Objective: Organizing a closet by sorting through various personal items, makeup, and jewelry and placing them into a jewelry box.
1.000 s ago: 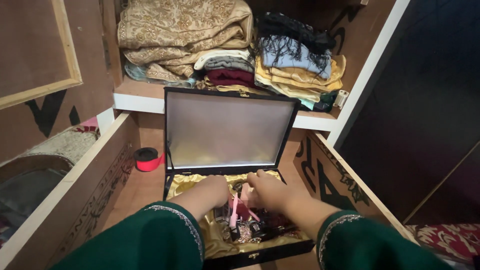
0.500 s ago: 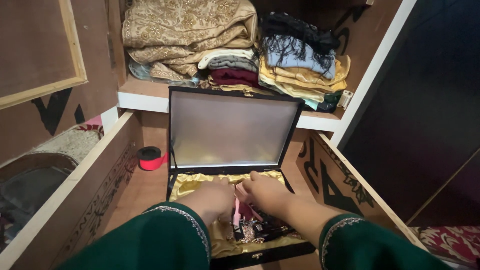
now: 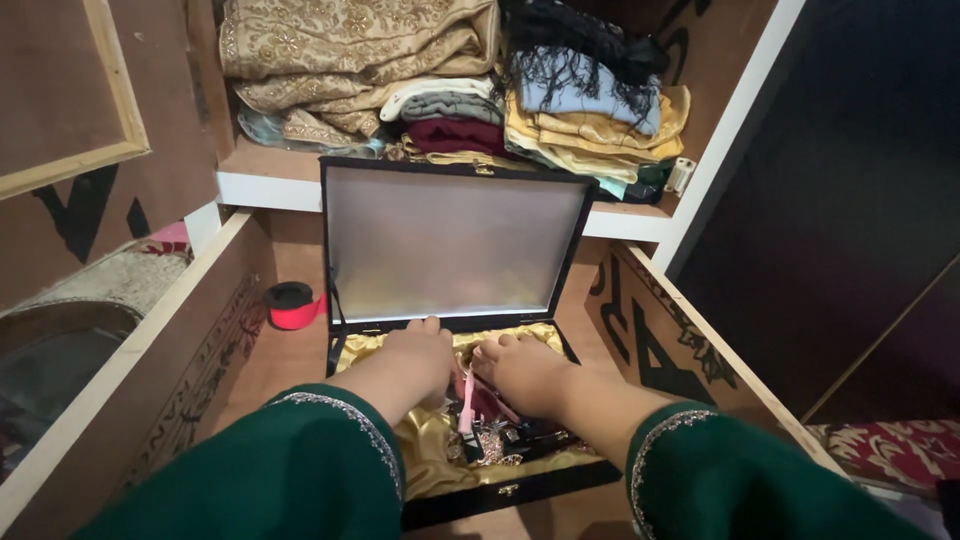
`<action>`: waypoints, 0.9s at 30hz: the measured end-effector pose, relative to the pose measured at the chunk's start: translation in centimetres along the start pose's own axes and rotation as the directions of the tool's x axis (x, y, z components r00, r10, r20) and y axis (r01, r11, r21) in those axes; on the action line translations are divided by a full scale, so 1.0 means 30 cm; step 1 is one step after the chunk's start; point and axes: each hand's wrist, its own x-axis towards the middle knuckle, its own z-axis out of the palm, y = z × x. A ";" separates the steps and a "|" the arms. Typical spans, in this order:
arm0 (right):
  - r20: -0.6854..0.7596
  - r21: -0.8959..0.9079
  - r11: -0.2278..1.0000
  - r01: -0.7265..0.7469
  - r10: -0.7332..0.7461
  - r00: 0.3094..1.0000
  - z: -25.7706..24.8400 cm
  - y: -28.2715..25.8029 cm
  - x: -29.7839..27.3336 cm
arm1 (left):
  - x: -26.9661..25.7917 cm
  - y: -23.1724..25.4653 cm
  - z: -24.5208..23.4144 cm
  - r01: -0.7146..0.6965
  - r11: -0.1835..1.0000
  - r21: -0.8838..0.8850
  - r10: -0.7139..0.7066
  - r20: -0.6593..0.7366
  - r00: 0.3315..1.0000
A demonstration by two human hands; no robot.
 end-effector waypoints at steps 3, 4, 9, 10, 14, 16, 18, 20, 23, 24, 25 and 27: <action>-0.047 0.015 1.000 -0.001 0.001 0.999 -0.006 -0.005 -0.007 | 0.016 -0.009 0.010 0.006 0.999 -0.037 -0.006 0.000 1.000; -0.027 0.045 0.999 -0.018 0.019 0.999 -0.019 -0.010 -0.011 | -0.004 -0.006 -0.010 0.005 0.999 -0.044 -0.006 -0.022 1.000; -0.030 0.046 0.992 -0.117 0.118 0.993 0.026 -0.050 0.022 | -0.060 0.005 -0.084 0.044 0.992 -0.118 -0.043 0.009 0.999; -0.017 0.123 0.979 -0.162 0.166 0.986 0.038 -0.053 0.033 | -0.060 0.006 -0.083 0.068 0.985 -0.160 -0.067 0.012 0.998; 0.082 0.505 0.840 -0.199 0.183 0.980 -0.062 -0.065 -0.003 | -0.008 -0.003 -0.044 0.081 0.976 -0.202 -0.088 -0.025 0.996; 0.108 0.545 0.801 -0.248 0.226 0.968 -0.151 -0.068 -0.026 | -0.023 0.001 -0.045 0.077 0.976 -0.206 -0.084 -0.027 0.996; 0.134 0.583 0.757 -0.294 0.267 0.954 -0.167 -0.038 -0.014 | -0.040 0.005 -0.052 0.074 0.975 -0.208 -0.082 -0.029 0.996; 0.058 0.601 0.735 -0.316 0.354 0.934 -0.112 0.027 0.033 | -0.060 0.010 -0.068 0.078 0.968 -0.238 -0.084 -0.015 0.996; 0.059 0.611 0.710 -0.351 0.401 0.914 0.035 0.074 0.054 | -0.080 0.019 -0.085 0.082 0.968 -0.237 -0.089 -0.016 0.996; 0.059 0.611 0.708 -0.353 0.403 0.913 0.086 0.080 0.070 | -0.084 0.020 -0.090 0.080 0.968 -0.236 -0.087 -0.017 0.996; 0.070 0.631 0.706 -0.321 0.361 0.930 0.136 0.086 0.086 | -0.089 0.020 -0.095 0.085 0.968 -0.237 -0.086 0.006 0.996; 0.076 0.650 0.702 -0.290 0.320 0.944 0.143 0.082 0.087 | -0.077 0.014 -0.085 0.089 0.967 -0.237 -0.085 0.025 0.996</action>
